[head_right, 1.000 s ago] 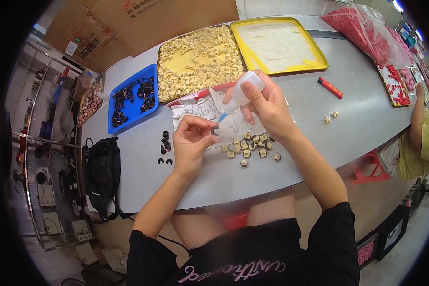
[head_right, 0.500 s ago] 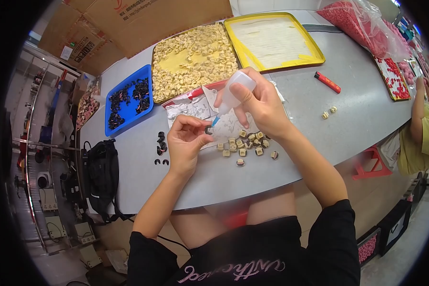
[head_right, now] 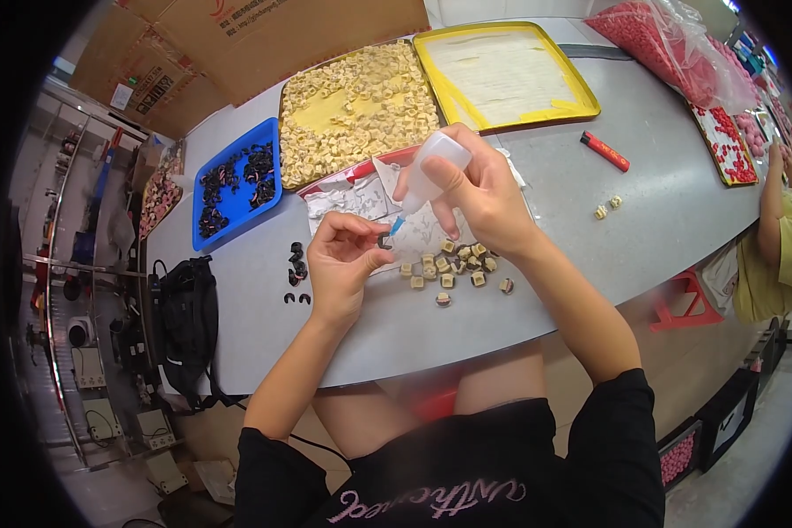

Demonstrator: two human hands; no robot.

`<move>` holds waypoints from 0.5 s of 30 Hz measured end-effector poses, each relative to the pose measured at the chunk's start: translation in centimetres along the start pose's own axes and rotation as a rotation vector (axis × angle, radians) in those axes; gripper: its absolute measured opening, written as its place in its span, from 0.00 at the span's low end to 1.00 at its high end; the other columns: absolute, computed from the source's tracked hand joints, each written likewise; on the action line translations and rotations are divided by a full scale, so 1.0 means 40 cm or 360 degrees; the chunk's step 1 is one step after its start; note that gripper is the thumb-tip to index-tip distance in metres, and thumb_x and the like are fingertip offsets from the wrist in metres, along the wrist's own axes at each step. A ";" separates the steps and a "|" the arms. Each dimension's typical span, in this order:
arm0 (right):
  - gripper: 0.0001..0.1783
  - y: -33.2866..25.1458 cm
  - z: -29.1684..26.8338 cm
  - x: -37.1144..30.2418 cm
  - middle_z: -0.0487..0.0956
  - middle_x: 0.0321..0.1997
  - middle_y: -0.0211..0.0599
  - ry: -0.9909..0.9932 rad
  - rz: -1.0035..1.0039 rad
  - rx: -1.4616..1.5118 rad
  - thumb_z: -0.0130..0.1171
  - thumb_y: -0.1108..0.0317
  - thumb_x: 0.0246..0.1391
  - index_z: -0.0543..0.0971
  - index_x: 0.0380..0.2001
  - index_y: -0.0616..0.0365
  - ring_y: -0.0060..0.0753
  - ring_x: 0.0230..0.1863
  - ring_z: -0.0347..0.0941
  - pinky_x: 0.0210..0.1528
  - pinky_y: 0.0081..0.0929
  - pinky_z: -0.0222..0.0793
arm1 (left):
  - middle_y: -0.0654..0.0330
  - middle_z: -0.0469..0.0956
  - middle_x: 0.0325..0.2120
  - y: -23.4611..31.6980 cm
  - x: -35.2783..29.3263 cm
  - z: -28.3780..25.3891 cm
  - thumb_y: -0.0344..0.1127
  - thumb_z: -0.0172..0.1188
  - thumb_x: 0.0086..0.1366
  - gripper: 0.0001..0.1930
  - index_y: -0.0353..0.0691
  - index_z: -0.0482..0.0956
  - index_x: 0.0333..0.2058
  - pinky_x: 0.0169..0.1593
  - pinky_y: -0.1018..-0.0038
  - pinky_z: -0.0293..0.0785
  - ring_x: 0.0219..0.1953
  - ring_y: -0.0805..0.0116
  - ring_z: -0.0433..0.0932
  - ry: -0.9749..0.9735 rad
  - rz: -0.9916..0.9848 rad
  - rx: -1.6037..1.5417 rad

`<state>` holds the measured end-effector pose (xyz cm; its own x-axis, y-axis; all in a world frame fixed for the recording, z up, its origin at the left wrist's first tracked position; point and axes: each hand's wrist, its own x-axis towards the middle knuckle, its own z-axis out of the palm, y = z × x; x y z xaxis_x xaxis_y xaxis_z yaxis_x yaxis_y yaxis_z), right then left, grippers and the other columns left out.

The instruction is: Applying glue to small black components and attaching them to gold-colored toy figurines.

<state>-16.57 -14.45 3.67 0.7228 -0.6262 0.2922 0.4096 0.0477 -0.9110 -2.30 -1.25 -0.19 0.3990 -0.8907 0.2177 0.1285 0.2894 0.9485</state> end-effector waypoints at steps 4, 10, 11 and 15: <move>0.15 -0.005 0.003 0.001 0.79 0.31 0.46 0.0005 0.0016 0.0001 0.49 0.58 0.60 0.65 0.36 0.62 0.16 0.10 0.60 0.13 0.14 0.58 | 0.60 0.79 0.34 0.004 -0.001 0.000 0.23 0.71 0.45 0.18 0.39 0.71 0.33 0.43 0.78 0.65 0.35 0.77 0.71 0.0002 -0.0002 0.0017; 0.15 -0.005 0.002 0.000 0.79 0.31 0.46 0.0011 0.0001 -0.0004 0.50 0.59 0.60 0.66 0.36 0.62 0.16 0.10 0.60 0.13 0.14 0.57 | 0.60 0.79 0.34 0.005 -0.001 0.001 0.22 0.71 0.44 0.18 0.39 0.71 0.33 0.42 0.78 0.66 0.34 0.78 0.70 0.0009 -0.0027 -0.0016; 0.15 -0.006 0.002 0.000 0.79 0.31 0.46 0.0011 0.0001 -0.0004 0.50 0.59 0.60 0.66 0.36 0.62 0.16 0.10 0.60 0.13 0.14 0.57 | 0.60 0.79 0.34 0.004 -0.001 -0.001 0.22 0.71 0.44 0.18 0.39 0.71 0.32 0.42 0.78 0.67 0.34 0.78 0.70 0.0010 -0.0018 0.0013; 0.15 -0.008 -0.001 -0.001 0.79 0.31 0.46 0.0019 0.0015 -0.0010 0.50 0.59 0.60 0.66 0.36 0.61 0.16 0.10 0.60 0.13 0.13 0.57 | 0.60 0.79 0.34 0.006 -0.001 -0.002 0.21 0.71 0.44 0.18 0.39 0.71 0.32 0.41 0.79 0.67 0.33 0.79 0.70 0.0022 -0.0030 0.0044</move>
<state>-16.74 -14.47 3.93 0.7199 -0.6350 0.2804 0.3995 0.0486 -0.9154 -2.21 -1.10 0.02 0.4093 -0.8909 0.1970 0.1110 0.2629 0.9584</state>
